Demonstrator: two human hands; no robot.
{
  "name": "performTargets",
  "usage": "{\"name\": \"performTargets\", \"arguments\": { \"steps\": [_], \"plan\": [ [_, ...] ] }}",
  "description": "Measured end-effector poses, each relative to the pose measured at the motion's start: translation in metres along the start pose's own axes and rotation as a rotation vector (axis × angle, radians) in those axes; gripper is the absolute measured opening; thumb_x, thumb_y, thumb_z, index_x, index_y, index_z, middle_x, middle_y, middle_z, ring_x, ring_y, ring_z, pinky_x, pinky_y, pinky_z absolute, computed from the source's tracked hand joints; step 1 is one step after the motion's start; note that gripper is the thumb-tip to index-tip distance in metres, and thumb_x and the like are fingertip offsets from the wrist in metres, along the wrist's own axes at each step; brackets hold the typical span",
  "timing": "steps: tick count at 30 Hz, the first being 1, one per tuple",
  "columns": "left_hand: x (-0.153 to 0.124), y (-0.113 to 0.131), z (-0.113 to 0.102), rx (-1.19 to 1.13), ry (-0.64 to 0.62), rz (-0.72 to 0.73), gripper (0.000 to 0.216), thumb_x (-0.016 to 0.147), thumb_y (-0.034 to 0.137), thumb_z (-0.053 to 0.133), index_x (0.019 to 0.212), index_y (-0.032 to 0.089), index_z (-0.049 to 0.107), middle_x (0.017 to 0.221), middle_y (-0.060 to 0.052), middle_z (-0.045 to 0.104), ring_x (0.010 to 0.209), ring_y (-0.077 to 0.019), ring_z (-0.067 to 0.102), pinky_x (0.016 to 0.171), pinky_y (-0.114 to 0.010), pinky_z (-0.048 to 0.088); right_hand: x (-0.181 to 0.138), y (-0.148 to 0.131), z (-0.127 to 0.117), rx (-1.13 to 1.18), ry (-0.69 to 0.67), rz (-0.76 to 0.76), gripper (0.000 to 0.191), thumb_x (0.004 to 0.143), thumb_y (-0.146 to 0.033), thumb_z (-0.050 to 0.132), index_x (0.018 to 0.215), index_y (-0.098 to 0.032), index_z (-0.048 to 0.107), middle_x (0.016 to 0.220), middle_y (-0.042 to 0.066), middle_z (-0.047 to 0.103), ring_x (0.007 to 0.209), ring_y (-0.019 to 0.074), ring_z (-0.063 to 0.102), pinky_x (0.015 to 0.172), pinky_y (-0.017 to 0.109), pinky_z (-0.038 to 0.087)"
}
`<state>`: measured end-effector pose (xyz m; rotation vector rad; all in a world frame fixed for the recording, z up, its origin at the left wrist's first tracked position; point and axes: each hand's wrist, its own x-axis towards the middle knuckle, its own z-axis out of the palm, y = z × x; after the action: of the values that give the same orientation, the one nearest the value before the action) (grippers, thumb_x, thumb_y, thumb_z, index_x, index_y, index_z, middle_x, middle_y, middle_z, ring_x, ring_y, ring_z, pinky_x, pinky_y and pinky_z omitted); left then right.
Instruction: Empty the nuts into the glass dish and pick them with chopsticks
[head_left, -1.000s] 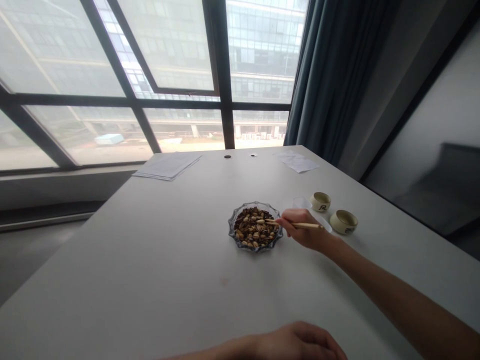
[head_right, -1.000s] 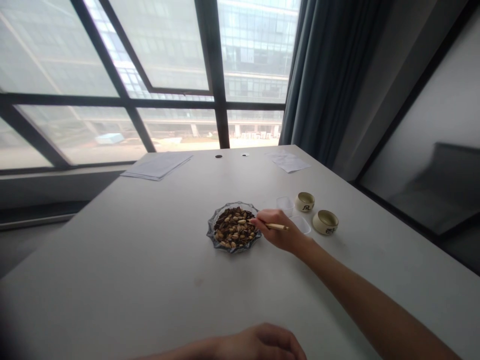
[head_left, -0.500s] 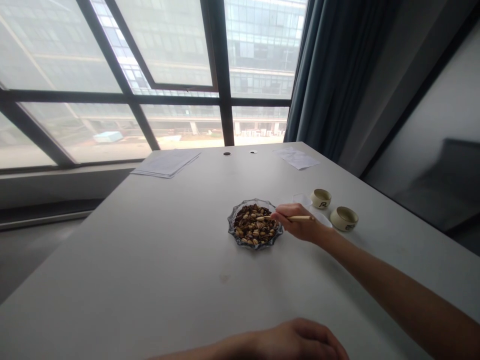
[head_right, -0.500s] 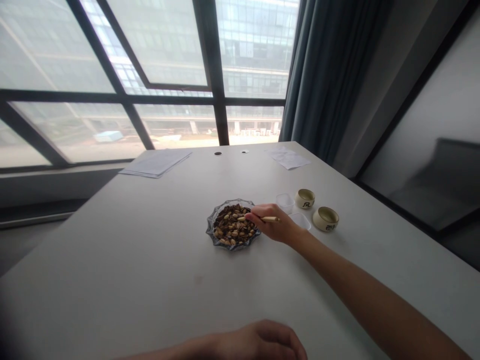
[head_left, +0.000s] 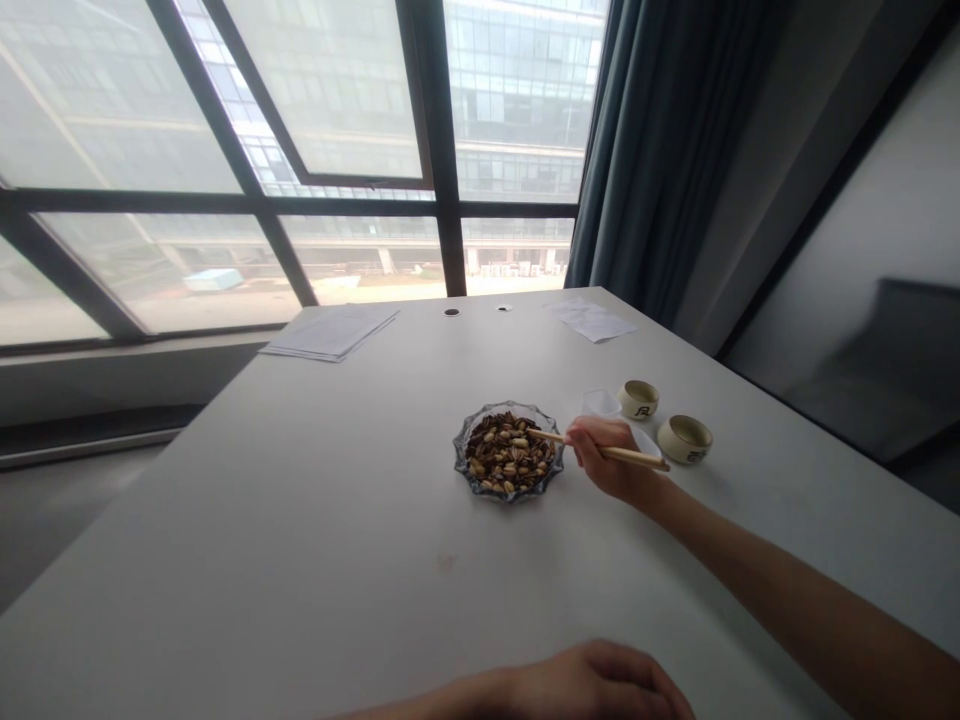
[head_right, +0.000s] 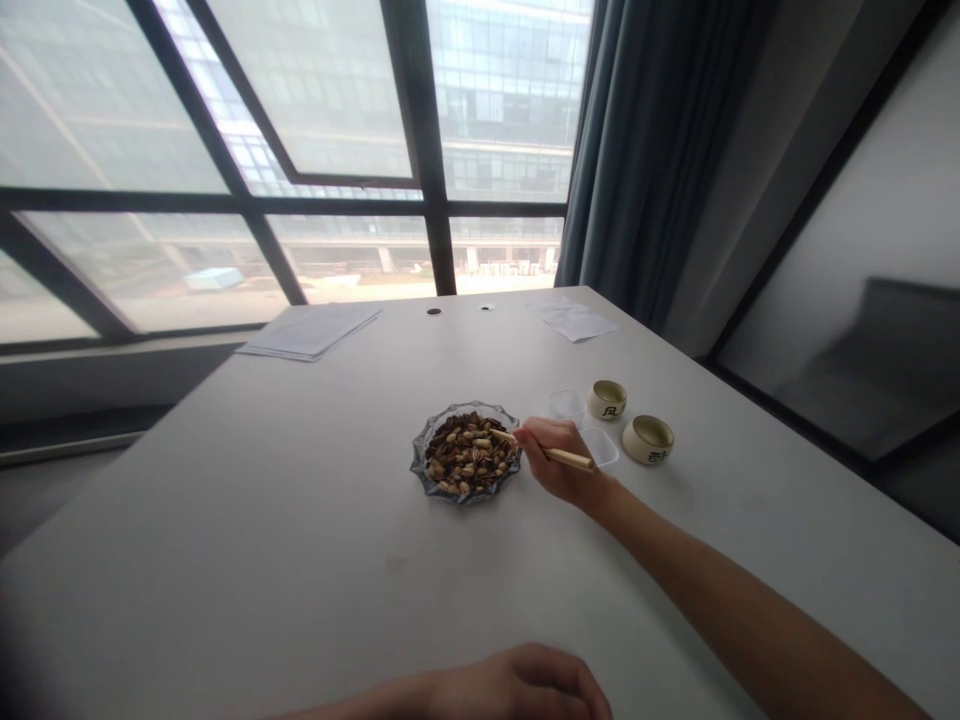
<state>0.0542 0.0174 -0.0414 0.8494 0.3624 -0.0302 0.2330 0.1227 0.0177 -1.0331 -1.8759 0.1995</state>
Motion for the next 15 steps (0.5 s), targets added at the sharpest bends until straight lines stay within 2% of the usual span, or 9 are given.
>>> {"name": "performTargets", "arguments": {
  "steps": [8, 11, 15],
  "plan": [
    [-0.001, 0.001, 0.001, 0.008, 0.032, -0.01, 0.051, 0.058, 0.055, 0.09, 0.09, 0.016, 0.078, 0.082, -0.003, 0.067, 0.073, -0.0097, 0.055, 0.077, -0.022, 0.041, -0.005, -0.002, -0.018, -0.018, 0.071, -0.006, 0.041, 0.105, -0.033, 0.042, 0.068, -0.021, 0.053, 0.058, -0.001, 0.051, 0.053, 0.0134, 0.046, 0.056, 0.03, 0.035],
    [-0.001, -0.001, 0.001, 0.005, 0.029, 0.0, 0.047, 0.061, 0.053, 0.089, 0.089, 0.017, 0.078, 0.082, -0.003, 0.067, 0.073, -0.0103, 0.055, 0.076, -0.022, 0.041, -0.002, -0.01, -0.023, -0.035, 0.024, 0.027, 0.044, 0.105, -0.034, 0.043, 0.064, -0.021, 0.053, 0.058, 0.0, 0.054, 0.054, 0.0132, 0.05, 0.058, 0.03, 0.038],
    [-0.001, -0.002, 0.001, 0.004, 0.034, 0.01, 0.045, 0.063, 0.051, 0.089, 0.091, 0.017, 0.078, 0.082, -0.003, 0.067, 0.073, -0.0109, 0.054, 0.075, -0.022, 0.04, 0.002, -0.019, -0.021, -0.054, -0.06, 0.145, 0.051, 0.103, -0.042, 0.048, 0.058, -0.021, 0.055, 0.056, 0.001, 0.059, 0.054, 0.0128, 0.055, 0.059, 0.028, 0.041]
  ]
}}
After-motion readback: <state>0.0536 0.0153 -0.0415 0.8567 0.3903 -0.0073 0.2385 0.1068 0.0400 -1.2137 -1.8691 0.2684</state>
